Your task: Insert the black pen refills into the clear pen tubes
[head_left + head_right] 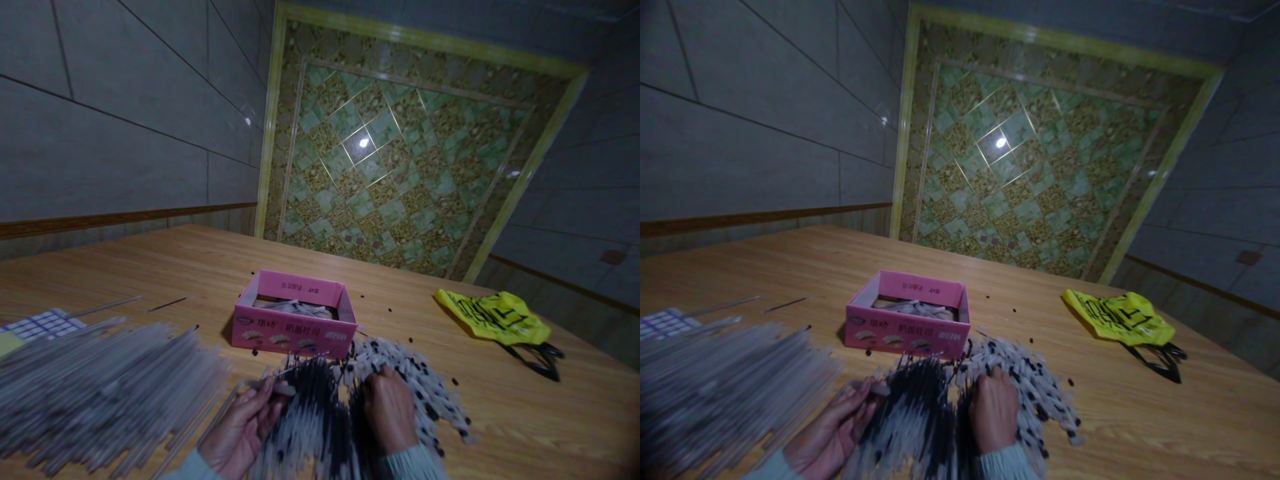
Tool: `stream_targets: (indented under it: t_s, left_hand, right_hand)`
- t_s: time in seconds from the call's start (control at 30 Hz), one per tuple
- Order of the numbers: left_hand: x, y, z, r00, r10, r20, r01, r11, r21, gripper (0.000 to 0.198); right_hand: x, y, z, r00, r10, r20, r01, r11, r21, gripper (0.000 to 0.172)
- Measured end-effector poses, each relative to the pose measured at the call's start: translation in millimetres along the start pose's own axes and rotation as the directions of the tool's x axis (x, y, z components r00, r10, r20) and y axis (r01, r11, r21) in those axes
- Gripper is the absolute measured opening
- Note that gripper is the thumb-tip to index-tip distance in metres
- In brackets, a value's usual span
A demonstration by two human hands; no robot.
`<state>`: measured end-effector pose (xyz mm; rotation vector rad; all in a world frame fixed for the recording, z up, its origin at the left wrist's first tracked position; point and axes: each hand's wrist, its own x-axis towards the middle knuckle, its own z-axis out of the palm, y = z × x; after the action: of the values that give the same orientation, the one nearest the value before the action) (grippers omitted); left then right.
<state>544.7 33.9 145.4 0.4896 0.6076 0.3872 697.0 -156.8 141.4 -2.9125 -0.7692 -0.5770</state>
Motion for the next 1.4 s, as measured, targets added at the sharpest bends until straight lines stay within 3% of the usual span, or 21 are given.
stream_targets:
  t_s: [0.33, 0.4, 0.43, 0.47, 0.53, 0.57, 0.6, 0.63, 0.7, 0.83, 1.17, 1.4]
  left_hand:
    - [-2.3, 1.9, 1.4, 0.999, 0.003, 0.049, -0.005, 1.0, 0.028, 0.017]
    - [-0.6, 1.4, -0.5, 0.998, 0.015, 0.058, -0.017, 0.999, 0.034, 0.018]
    - [0.2, 1.1, -1.3, 0.998, 0.021, 0.061, -0.023, 0.999, 0.037, 0.018]
    - [0.7, 0.9, -1.8, 0.998, 0.025, 0.064, -0.028, 0.999, 0.041, 0.018]
    - [0.6, 0.4, -1.3, 0.997, 0.029, 0.065, -0.033, 0.998, 0.056, 0.016]
    - [-0.1, 0.3, -0.4, 0.998, 0.029, 0.064, -0.033, 0.997, 0.065, 0.014]
    - [-1.0, 0.3, 0.8, 0.998, 0.03, 0.063, -0.034, 0.997, 0.073, 0.013]
    - [-2.0, 0.4, 2.1, 0.997, 0.033, 0.063, -0.038, 0.996, 0.078, 0.012]
    - [-3.8, 0.9, 4.5, 0.997, 0.039, 0.066, -0.044, 0.995, 0.084, 0.01]
    - [-3.8, 1.3, 4.4, 0.997, 0.045, 0.06, -0.05, 0.994, 0.093, 0.011]
    - [3.9, -3.5, -1.4, 0.993, 0.069, 0.092, -0.085, 0.981, 0.177, 0.009]
    - [2.6, -4.1, -1.0, 0.989, 0.073, 0.131, -0.098, 0.975, 0.198, 0.018]
  right_hand:
    - [1.9, -3.3, -1.3, 1.0, 0.01, -0.002, -0.009, 0.99, 0.138, 0.014]
    - [0.3, -8.3, -3.3, 1.0, 0.008, 0.007, -0.009, 0.958, 0.287, 0.012]
    - [-1.4, -12.7, -4.3, 1.0, 0.011, 0.024, -0.021, 0.891, 0.454, 0.009]
    - [-3.5, -18.2, -5.4, 0.998, 0.016, 0.056, -0.049, 0.749, 0.66, 0.008]
    - [-8.7, -31.9, -7.9, 0.986, -0.013, 0.165, -0.157, 0.244, 0.957, 0.02]
    - [-11.5, -39.3, -9.3, 0.974, -0.052, 0.221, -0.222, -0.012, 0.975, 0.029]
    - [-14.3, -46.4, -10.8, 0.959, -0.099, 0.266, -0.281, -0.195, 0.94, 0.037]
    - [-17.0, -52.8, -12.3, 0.943, -0.144, 0.301, -0.332, -0.319, 0.888, 0.042]
    - [-21.5, -62.6, -14.6, 0.916, -0.216, 0.339, -0.401, -0.449, 0.799, 0.041]
    - [-26.8, -70.3, -13.4, 0.897, -0.28, 0.342, -0.441, -0.515, 0.735, 0.035]
    - [-31.4, -77.1, 1.9, 0.884, -0.313, 0.347, -0.467, -0.572, 0.674, 0.031]
    - [-33.4, -78.7, -2.9, 0.868, -0.315, 0.383, -0.496, -0.575, 0.651, 0.033]
